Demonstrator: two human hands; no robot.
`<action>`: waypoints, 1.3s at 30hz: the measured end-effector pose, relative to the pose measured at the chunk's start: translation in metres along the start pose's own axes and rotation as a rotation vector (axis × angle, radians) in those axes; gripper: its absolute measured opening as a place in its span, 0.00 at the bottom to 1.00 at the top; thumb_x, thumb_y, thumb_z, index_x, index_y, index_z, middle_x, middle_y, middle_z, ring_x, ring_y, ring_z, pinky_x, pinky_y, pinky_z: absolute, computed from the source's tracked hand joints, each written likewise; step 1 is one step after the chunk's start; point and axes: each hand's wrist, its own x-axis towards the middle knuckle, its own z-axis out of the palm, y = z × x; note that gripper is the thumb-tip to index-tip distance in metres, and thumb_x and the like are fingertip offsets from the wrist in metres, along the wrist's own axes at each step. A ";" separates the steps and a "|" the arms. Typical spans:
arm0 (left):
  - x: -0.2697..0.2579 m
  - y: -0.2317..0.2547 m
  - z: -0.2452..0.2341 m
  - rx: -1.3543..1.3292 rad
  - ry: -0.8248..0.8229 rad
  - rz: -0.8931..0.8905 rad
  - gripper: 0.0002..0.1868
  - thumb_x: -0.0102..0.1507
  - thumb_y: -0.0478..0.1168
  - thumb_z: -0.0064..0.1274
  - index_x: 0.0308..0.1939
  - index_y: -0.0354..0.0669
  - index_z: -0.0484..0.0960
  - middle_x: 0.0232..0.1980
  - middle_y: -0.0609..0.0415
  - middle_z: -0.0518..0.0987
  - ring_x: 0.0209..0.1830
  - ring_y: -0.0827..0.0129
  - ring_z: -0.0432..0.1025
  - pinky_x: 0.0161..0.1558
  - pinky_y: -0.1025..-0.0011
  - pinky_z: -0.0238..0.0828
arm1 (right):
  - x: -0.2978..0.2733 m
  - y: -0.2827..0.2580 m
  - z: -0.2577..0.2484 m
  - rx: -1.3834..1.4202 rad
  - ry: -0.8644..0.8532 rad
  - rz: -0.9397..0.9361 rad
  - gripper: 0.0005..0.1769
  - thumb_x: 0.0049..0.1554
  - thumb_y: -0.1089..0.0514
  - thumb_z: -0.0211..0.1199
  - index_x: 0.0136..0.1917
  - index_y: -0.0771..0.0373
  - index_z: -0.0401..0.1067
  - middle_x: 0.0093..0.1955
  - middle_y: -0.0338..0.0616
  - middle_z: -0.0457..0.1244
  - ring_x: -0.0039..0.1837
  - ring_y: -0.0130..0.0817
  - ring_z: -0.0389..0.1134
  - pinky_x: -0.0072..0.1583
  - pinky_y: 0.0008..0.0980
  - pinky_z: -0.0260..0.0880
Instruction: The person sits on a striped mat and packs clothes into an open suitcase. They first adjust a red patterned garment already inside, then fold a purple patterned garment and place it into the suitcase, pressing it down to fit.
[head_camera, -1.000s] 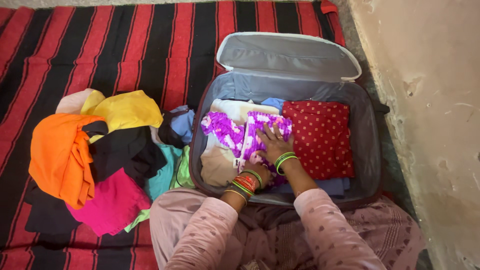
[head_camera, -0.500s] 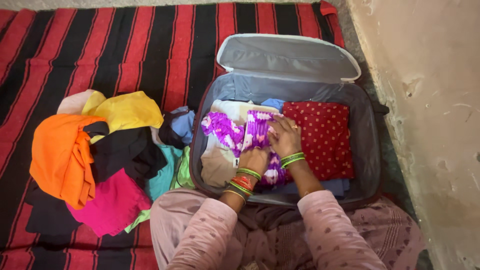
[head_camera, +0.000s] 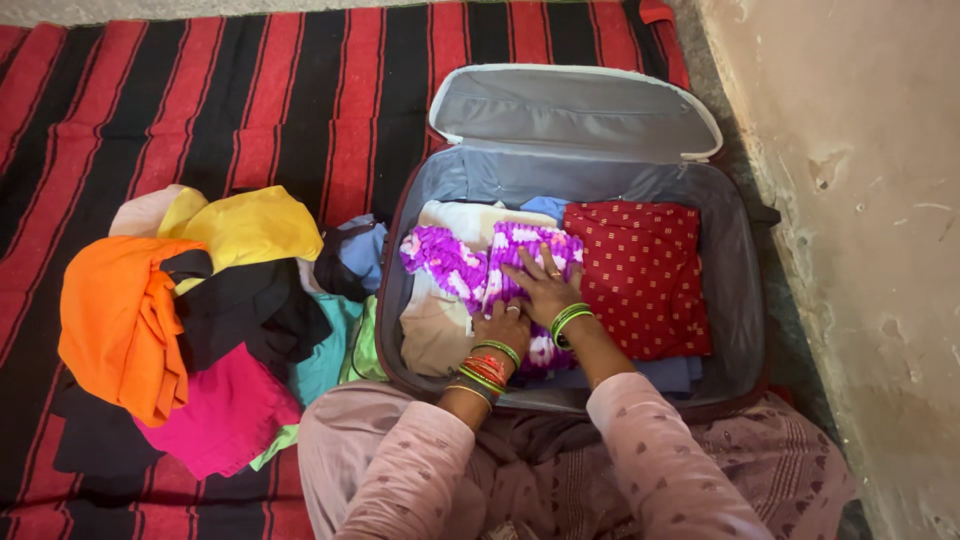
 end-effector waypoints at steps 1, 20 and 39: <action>-0.001 0.000 -0.004 -0.008 0.013 0.004 0.16 0.66 0.41 0.43 0.54 0.50 0.83 0.65 0.55 0.72 0.65 0.59 0.64 0.54 0.37 0.65 | 0.000 0.000 0.002 -0.024 0.007 -0.003 0.40 0.57 0.44 0.63 0.79 0.28 0.51 0.87 0.32 0.34 0.86 0.48 0.28 0.72 0.83 0.28; 0.070 -0.122 0.060 -1.616 0.843 -0.971 0.36 0.50 0.43 0.74 0.59 0.46 0.73 0.53 0.48 0.77 0.50 0.57 0.73 0.49 0.63 0.71 | -0.020 -0.046 0.007 -0.178 0.191 -0.359 0.29 0.57 0.61 0.53 0.70 0.42 0.70 0.74 0.53 0.55 0.71 0.52 0.58 0.70 0.50 0.59; 0.085 -0.142 0.058 -2.273 1.009 -0.409 0.25 0.53 0.37 0.69 0.54 0.36 0.83 0.46 0.53 0.83 0.40 0.66 0.79 0.45 0.67 0.77 | -0.021 -0.052 0.007 -0.196 0.108 -0.282 0.22 0.58 0.64 0.54 0.64 0.51 0.72 0.70 0.47 0.58 0.67 0.48 0.66 0.60 0.46 0.71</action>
